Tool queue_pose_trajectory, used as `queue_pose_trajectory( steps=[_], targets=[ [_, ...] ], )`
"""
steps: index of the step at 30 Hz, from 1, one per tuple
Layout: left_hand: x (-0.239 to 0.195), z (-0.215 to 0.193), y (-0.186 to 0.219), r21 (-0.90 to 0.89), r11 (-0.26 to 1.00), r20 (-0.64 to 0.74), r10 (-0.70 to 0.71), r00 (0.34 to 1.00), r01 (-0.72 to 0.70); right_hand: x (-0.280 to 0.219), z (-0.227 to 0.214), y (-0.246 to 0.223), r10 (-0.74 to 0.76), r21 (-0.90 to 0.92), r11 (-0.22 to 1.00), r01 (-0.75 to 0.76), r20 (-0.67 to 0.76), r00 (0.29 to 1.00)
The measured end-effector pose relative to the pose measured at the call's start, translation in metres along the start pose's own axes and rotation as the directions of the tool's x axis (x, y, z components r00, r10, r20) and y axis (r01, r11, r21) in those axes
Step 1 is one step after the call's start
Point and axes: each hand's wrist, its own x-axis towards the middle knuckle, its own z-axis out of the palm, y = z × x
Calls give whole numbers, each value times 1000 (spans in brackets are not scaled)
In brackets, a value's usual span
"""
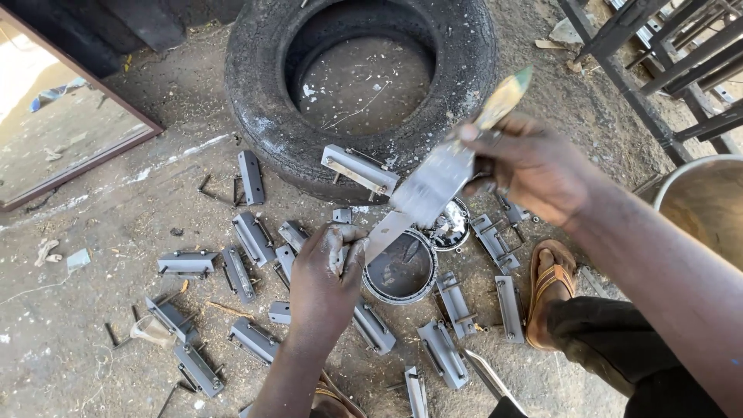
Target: Painting small metal brackets with a paintbrush using grey paint
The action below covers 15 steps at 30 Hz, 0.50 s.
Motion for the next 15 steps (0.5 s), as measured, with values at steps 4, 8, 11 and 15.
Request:
queue_pose_trajectory(
  steps=[4, 8, 11, 15],
  targets=[
    [-2, 0, 3, 19, 993, 11, -114, 993, 114, -13, 25, -26, 60, -382, 914, -137, -208, 976],
    [8, 2, 8, 46, 934, 107, -357, 928, 354, -37, 3, -67, -197, -526, 850, -43, -391, 899],
    [15, 19, 17, 4, 727, 196, -674, 712, 687, -43, -63, -66, -385, -483, 854, 194, -335, 860],
    [21, 110, -36, -339, 548, 306, -705, 640, 765, -41, -150, -40, -498, -329, 855, 402, -301, 813]
  ],
)
